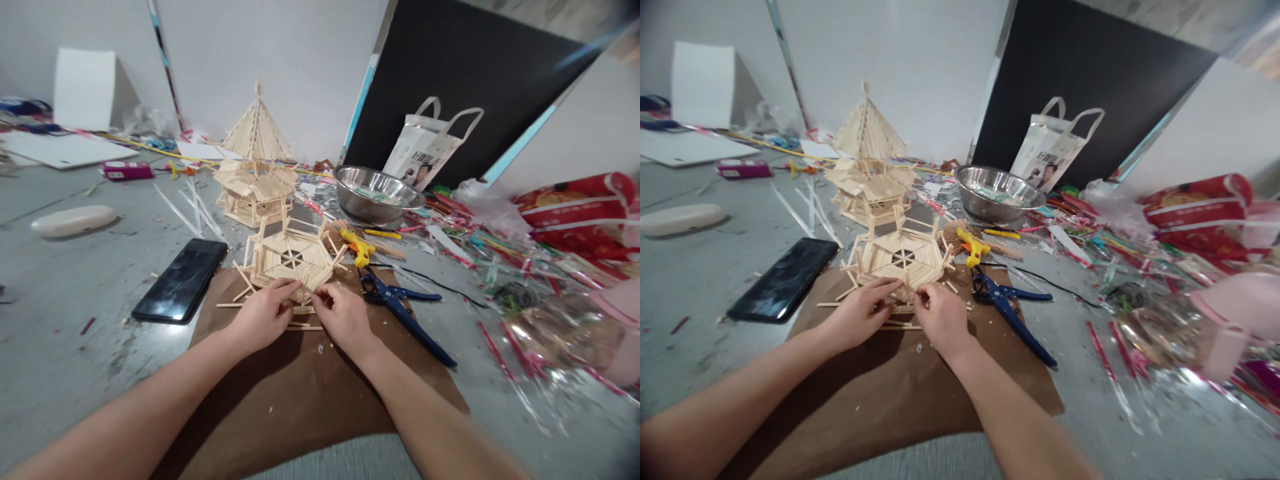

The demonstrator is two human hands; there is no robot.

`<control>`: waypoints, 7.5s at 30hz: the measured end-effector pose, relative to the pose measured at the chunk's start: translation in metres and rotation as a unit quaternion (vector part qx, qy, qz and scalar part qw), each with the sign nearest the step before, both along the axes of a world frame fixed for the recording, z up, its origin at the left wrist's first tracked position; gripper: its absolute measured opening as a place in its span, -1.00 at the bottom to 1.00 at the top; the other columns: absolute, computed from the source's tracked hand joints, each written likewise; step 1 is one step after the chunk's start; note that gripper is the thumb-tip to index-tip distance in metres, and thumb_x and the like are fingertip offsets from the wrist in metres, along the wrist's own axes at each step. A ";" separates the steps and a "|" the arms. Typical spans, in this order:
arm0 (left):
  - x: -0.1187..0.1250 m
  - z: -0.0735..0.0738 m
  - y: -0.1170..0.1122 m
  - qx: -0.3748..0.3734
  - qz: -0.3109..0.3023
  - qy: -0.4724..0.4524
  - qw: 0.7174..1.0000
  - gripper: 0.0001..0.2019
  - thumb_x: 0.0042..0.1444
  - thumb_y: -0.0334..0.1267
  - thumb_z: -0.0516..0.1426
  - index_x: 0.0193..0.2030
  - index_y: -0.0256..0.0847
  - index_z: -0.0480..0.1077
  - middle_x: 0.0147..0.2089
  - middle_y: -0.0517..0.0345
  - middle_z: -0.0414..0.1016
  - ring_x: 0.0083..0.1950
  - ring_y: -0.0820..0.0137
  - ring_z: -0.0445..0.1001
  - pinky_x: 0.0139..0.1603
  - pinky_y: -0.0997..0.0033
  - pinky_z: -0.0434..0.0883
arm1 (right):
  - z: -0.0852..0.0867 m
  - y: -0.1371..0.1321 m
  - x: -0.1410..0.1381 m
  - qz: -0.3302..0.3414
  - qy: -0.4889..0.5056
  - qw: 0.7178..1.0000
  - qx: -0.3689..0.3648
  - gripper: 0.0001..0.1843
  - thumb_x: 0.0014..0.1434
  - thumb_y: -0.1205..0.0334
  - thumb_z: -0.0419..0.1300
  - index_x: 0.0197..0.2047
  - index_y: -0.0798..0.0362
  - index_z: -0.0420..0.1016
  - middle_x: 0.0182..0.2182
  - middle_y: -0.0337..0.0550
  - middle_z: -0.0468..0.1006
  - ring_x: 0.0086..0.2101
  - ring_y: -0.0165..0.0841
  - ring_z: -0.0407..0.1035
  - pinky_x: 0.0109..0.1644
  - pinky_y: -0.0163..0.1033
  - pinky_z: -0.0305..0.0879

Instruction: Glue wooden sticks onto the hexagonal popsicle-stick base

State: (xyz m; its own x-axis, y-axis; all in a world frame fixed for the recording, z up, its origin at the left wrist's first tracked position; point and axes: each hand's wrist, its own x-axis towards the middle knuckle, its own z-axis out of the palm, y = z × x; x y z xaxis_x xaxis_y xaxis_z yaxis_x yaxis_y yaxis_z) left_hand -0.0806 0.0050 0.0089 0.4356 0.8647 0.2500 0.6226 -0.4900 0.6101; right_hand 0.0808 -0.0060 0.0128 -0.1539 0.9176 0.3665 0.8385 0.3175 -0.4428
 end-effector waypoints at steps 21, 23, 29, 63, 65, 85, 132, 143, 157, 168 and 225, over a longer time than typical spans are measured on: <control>0.000 0.002 -0.001 0.001 0.001 0.017 1.000 -0.53 -0.13 -0.46 -0.09 0.01 -0.28 0.20 0.01 0.05 0.25 -0.06 0.40 0.30 -0.05 0.43 0.26 | 0.001 0.001 0.001 0.042 -0.017 0.999 0.024 -0.86 0.06 0.26 -0.01 -0.37 0.06 0.35 -0.46 -0.20 0.43 -0.41 -0.42 0.29 -0.33 -0.37 0.12; 0.000 0.002 -0.001 0.005 0.001 0.017 1.000 -0.53 -0.13 -0.47 -0.09 0.01 -0.28 0.21 0.01 0.06 0.26 -0.05 0.41 0.29 -0.03 0.43 0.25 | 0.000 0.002 0.002 0.046 -0.010 0.999 0.025 -0.86 0.06 0.26 -0.01 -0.36 0.06 0.35 -0.45 -0.20 0.44 -0.40 -0.42 0.29 -0.32 -0.37 0.12; 0.000 0.001 -0.001 0.007 0.000 0.019 1.000 -0.53 -0.13 -0.46 -0.09 0.01 -0.27 0.21 0.00 0.06 0.26 -0.04 0.41 0.28 -0.02 0.42 0.24 | 0.000 0.002 0.002 0.048 -0.009 0.998 0.029 -0.85 0.06 0.27 -0.01 -0.39 0.06 0.36 -0.49 -0.20 0.43 -0.42 -0.42 0.29 -0.33 -0.36 0.13; 0.000 0.002 -0.001 0.003 0.004 0.015 1.000 -0.53 -0.14 -0.46 -0.08 0.00 -0.25 0.22 0.01 0.06 0.27 -0.03 0.38 0.28 -0.01 0.38 0.24 | -0.001 0.001 0.002 0.061 -0.007 0.998 0.030 -0.81 0.09 0.25 -0.05 -0.35 0.08 0.37 -0.45 -0.17 0.44 -0.39 -0.40 0.30 -0.30 -0.35 0.14; 0.000 0.002 -0.001 0.004 0.003 0.015 1.000 -0.53 -0.14 -0.46 -0.08 0.00 -0.26 0.22 0.01 0.05 0.27 -0.03 0.38 0.28 -0.01 0.38 0.24 | -0.001 0.001 0.002 0.060 -0.010 0.998 0.028 -0.81 0.09 0.25 -0.05 -0.35 0.08 0.36 -0.45 -0.17 0.44 -0.39 -0.40 0.30 -0.30 -0.36 0.13; 0.000 0.001 0.000 -0.002 0.006 0.009 1.000 -0.52 -0.15 -0.46 -0.07 0.00 -0.22 0.23 0.00 0.07 0.28 -0.05 0.38 0.30 -0.03 0.37 0.25 | -0.002 0.002 0.002 0.064 -0.009 0.998 0.027 -0.80 0.10 0.25 -0.06 -0.36 0.06 0.36 -0.45 -0.17 0.44 -0.39 -0.39 0.30 -0.30 -0.35 0.14; -0.001 0.003 0.000 0.000 0.005 0.026 1.000 -0.53 -0.14 -0.45 -0.09 0.00 -0.25 0.23 0.02 0.09 0.26 -0.03 0.41 0.28 0.00 0.43 0.22 | -0.003 0.001 0.003 0.062 0.004 0.998 0.031 -0.82 0.09 0.25 -0.05 -0.35 0.07 0.36 -0.44 -0.18 0.44 -0.38 -0.41 0.30 -0.29 -0.37 0.13; -0.001 0.003 -0.001 0.002 0.004 0.039 0.999 -0.52 -0.14 -0.45 -0.09 0.00 -0.23 0.21 0.03 0.10 0.25 -0.03 0.41 0.28 -0.01 0.42 0.23 | -0.001 0.001 0.003 0.063 0.017 0.998 0.018 -0.82 0.08 0.25 -0.03 -0.34 0.07 0.36 -0.43 -0.18 0.45 -0.37 -0.41 0.31 -0.28 -0.37 0.14; -0.001 0.002 -0.001 -0.004 0.004 0.031 1.000 -0.50 -0.14 -0.46 -0.08 0.03 -0.22 0.17 0.03 0.09 0.23 -0.05 0.39 0.28 -0.03 0.40 0.25 | -0.001 -0.001 0.004 0.038 0.037 0.999 0.011 -0.83 0.03 0.21 0.01 -0.34 0.07 0.35 -0.47 -0.20 0.43 -0.47 -0.46 0.29 -0.37 -0.39 0.15; -0.001 0.004 -0.001 0.001 0.028 0.037 0.999 -0.51 -0.12 -0.42 -0.09 0.04 -0.18 0.13 0.03 0.11 0.21 -0.07 0.37 0.30 -0.09 0.38 0.28 | 0.004 0.003 0.017 0.033 -0.061 0.997 -0.038 -0.83 0.04 0.21 -0.01 -0.36 0.04 0.36 -0.47 -0.22 0.44 -0.43 -0.44 0.29 -0.35 -0.37 0.12; -0.007 0.011 -0.002 0.025 -0.090 0.236 0.967 -0.75 0.01 -0.19 -0.09 -0.29 -0.11 0.37 -0.33 0.15 0.43 -0.29 0.39 0.37 -0.32 0.43 0.26 | 0.006 0.017 0.038 0.110 -0.227 0.966 -0.063 -0.85 0.03 0.19 0.04 -0.35 0.00 0.39 -0.27 -0.23 0.38 -0.28 -0.44 0.26 -0.33 -0.39 0.10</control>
